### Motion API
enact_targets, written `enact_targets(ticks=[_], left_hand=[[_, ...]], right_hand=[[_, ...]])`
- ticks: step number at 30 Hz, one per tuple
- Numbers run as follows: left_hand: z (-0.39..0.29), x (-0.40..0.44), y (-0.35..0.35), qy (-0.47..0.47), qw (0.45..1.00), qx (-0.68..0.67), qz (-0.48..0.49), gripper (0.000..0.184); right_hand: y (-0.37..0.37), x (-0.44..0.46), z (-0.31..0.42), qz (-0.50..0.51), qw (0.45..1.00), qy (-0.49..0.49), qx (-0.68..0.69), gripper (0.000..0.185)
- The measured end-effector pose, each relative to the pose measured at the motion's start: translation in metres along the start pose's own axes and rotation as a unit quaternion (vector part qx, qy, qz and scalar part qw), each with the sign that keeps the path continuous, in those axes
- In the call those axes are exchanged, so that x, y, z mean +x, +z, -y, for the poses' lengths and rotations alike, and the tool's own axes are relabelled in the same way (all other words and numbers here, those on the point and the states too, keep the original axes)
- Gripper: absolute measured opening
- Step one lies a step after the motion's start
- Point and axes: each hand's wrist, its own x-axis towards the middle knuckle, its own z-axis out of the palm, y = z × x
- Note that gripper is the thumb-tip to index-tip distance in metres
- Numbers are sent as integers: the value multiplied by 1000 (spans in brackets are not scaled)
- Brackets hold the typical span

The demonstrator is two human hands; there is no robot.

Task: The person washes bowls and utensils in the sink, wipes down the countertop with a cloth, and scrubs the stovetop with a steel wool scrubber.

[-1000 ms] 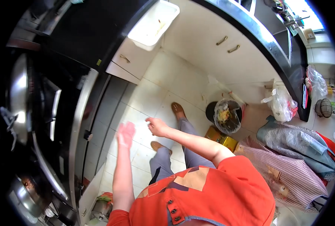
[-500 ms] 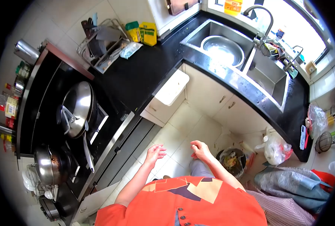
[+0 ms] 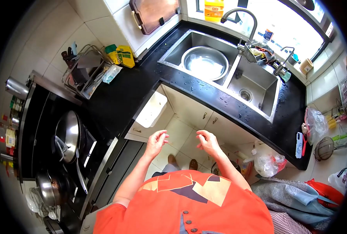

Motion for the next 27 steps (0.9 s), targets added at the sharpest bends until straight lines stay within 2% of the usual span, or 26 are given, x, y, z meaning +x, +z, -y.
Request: enact_targets(ticks=[4, 6, 7, 8, 10, 11, 15, 16, 17, 18, 20, 21, 22, 24, 27], left_hand=[[-8, 44, -4, 37, 998, 41, -5, 31], [-12, 71, -7, 56, 995, 79, 2, 31], [-14, 88, -7, 79, 990, 119, 3, 31], [-19, 104, -6, 80, 990, 115, 11, 31], [-29, 133, -6, 99, 991, 87, 19, 31], [-32, 148, -7, 100, 991, 89, 29, 29], [-45, 197, -13, 124, 981, 133, 66, 28], [-48, 208, -16, 158, 971, 163, 72, 28], [-49, 217, -18, 189, 960, 192, 80, 27], [-51, 224, -19, 181, 961, 189, 88, 27], [-54, 239, -19, 291, 914, 274, 67, 27], [-53, 247, -17, 328, 901, 273, 78, 28], [-48, 256, -16, 359, 881, 294, 95, 31], [-46, 264, -11, 387, 837, 369, 111, 39], [-41, 273, -1, 377, 794, 443, 176, 53]], right_hand=[[-20, 11, 1, -51, 998, 5, 32, 25], [-30, 19, 13, -65, 997, -31, 6, 23], [-35, 31, 10, -95, 977, -159, -106, 26], [-39, 41, 14, -121, 927, -281, -216, 30], [-32, 62, 22, -91, 908, -298, -279, 43], [-31, 80, 25, -41, 877, -324, -352, 53], [-38, 160, 32, 52, 802, -314, -506, 62], [-47, 181, 34, 64, 785, -315, -530, 63], [-62, 204, 33, 60, 781, -325, -530, 62], [-75, 226, 33, 56, 778, -332, -530, 62], [-90, 261, 37, -54, 828, -223, -511, 61], [-90, 274, 51, -107, 811, -237, -524, 59], [-84, 276, 60, -111, 811, -230, -527, 59], [-53, 265, 88, -16, 855, -229, -465, 58], [-9, 264, 73, 27, 812, -350, -467, 50]])
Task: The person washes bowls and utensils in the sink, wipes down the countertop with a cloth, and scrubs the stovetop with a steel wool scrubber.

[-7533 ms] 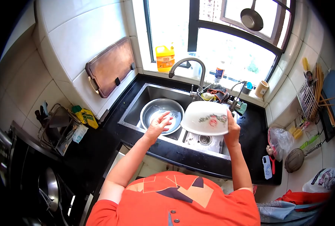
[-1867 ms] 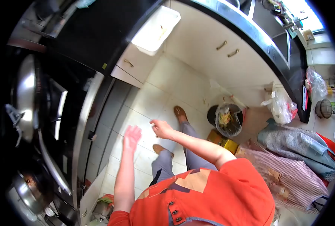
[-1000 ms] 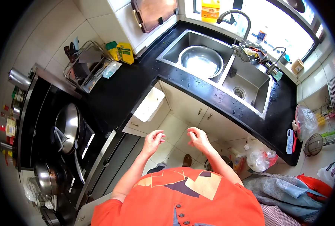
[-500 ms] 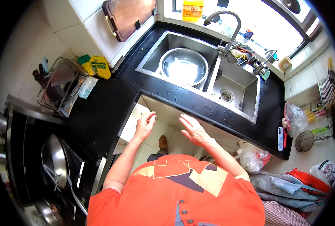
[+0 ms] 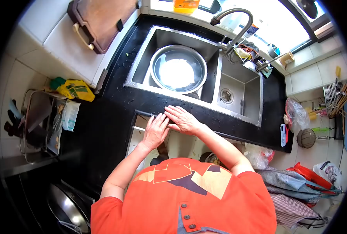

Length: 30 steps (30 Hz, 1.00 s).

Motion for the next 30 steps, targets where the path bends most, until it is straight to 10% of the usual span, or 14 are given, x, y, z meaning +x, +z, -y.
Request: enact_targets(ticks=[5, 30], left_hand=[[5, 13, -6, 35, 996, 60, 60, 62], [-80, 136, 41, -4, 994, 67, 80, 64]], right_hand=[[-15, -27, -78, -70, 946, 294, -114, 45], [-101, -180, -68, -225, 924, 269, 149, 25]])
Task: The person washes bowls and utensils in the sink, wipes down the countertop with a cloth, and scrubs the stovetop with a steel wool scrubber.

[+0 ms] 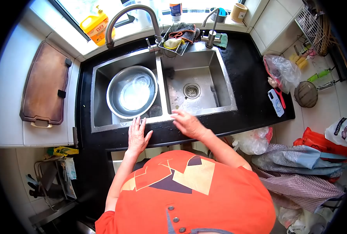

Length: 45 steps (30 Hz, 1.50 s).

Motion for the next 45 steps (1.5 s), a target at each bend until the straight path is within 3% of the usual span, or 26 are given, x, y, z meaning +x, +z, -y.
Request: enact_targets(ticks=[4, 5, 7, 9, 11, 13, 14, 17, 21, 23, 25, 27, 28, 30, 33, 41, 45], left_hand=[[-6, 13, 16, -25, 1000, 7, -4, 66], [-7, 16, 21, -26, 999, 17, -7, 67], [-6, 19, 29, -29, 999, 25, -22, 64], [2, 19, 32, -32, 999, 10, -37, 60], [1, 20, 32, -39, 998, 4, -53, 57], [0, 21, 31, -42, 998, 14, -50, 57], [-1, 21, 30, -50, 998, 10, -45, 56], [-3, 23, 27, -66, 997, 10, -27, 53], [-3, 24, 27, -69, 997, 12, -25, 53], [-3, 25, 28, -71, 997, 13, -24, 53], [-3, 25, 28, -69, 997, 18, -24, 53], [-2, 24, 30, -65, 997, 18, -30, 53], [-2, 24, 31, -63, 997, 17, -36, 54], [-3, 25, 31, -60, 997, 24, -35, 53], [-4, 24, 31, -58, 997, 29, -30, 54], [-1, 21, 36, -41, 997, 34, -52, 53], [3, 17, 40, -28, 997, 32, -68, 53]], right_hand=[[-41, 18, -78, -112, 987, 87, -71, 14], [-45, 24, -111, -117, 971, 170, -117, 12], [-56, 34, -175, 33, 894, 345, -283, 15], [-63, 45, -219, 121, 840, 433, -302, 18], [-55, 45, -268, 172, 815, 473, -287, 21], [-31, 37, -351, 280, 796, 427, -325, 22], [-30, 48, -356, 326, 708, 575, -249, 22], [-17, 50, -332, 178, 819, 447, -312, 21], [-16, 62, -327, 224, 851, 346, -325, 16], [-21, 77, -309, 255, 872, 381, -169, 12], [-26, 95, -288, 292, 857, 403, -132, 13], [-39, 104, -256, 241, 858, 427, 151, 16], [-46, 106, -242, 235, 860, 427, 152, 16], [-59, 109, -217, 211, 838, 389, 321, 20], [-69, 105, -191, 181, 822, 341, 419, 24], [-88, 69, -125, 132, 774, 269, 558, 27], [-94, 48, -97, 112, 802, 251, 530, 28]])
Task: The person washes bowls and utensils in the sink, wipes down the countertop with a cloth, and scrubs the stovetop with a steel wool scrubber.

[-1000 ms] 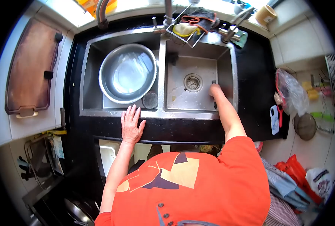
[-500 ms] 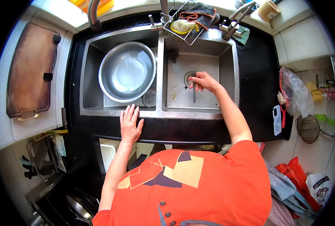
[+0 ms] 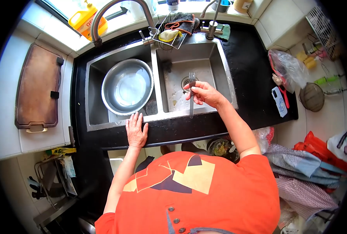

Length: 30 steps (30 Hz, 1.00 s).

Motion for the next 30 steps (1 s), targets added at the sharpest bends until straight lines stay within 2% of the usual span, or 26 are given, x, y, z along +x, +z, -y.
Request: enact_targets(ticks=[6, 9, 15, 20, 23, 24, 27, 28, 30], left_hand=[[3, -2, 2, 2, 1000, -11, -12, 53], [4, -4, 1, -2, 1000, -18, -9, 52], [6, -3, 2, -6, 999, -47, -16, 50], [5, -1, 1, -11, 999, -37, -9, 50], [1, 1, -2, -11, 1000, -24, 1, 50], [1, 3, -2, -14, 1000, -22, 4, 50], [-2, 3, -4, -14, 1000, -5, 7, 50], [-2, 4, -4, -26, 1000, -2, 9, 50], [-3, 5, -7, -23, 1000, -14, 15, 51]], right_hand=[[16, -25, -10, -90, 995, -21, -44, 26], [17, -28, -19, -216, 976, -24, -24, 25], [13, -33, -26, -312, 949, -43, 26, 21], [1, -23, -15, -302, 952, -38, -18, 20], [4, -6, 10, -251, 958, -26, -133, 19], [1, 5, 13, -249, 960, -22, -130, 19], [-5, 39, 11, -169, 939, -2, -300, 24], [-3, 49, 9, -158, 941, 2, -299, 24], [13, 68, 12, -74, 940, -8, -333, 28]])
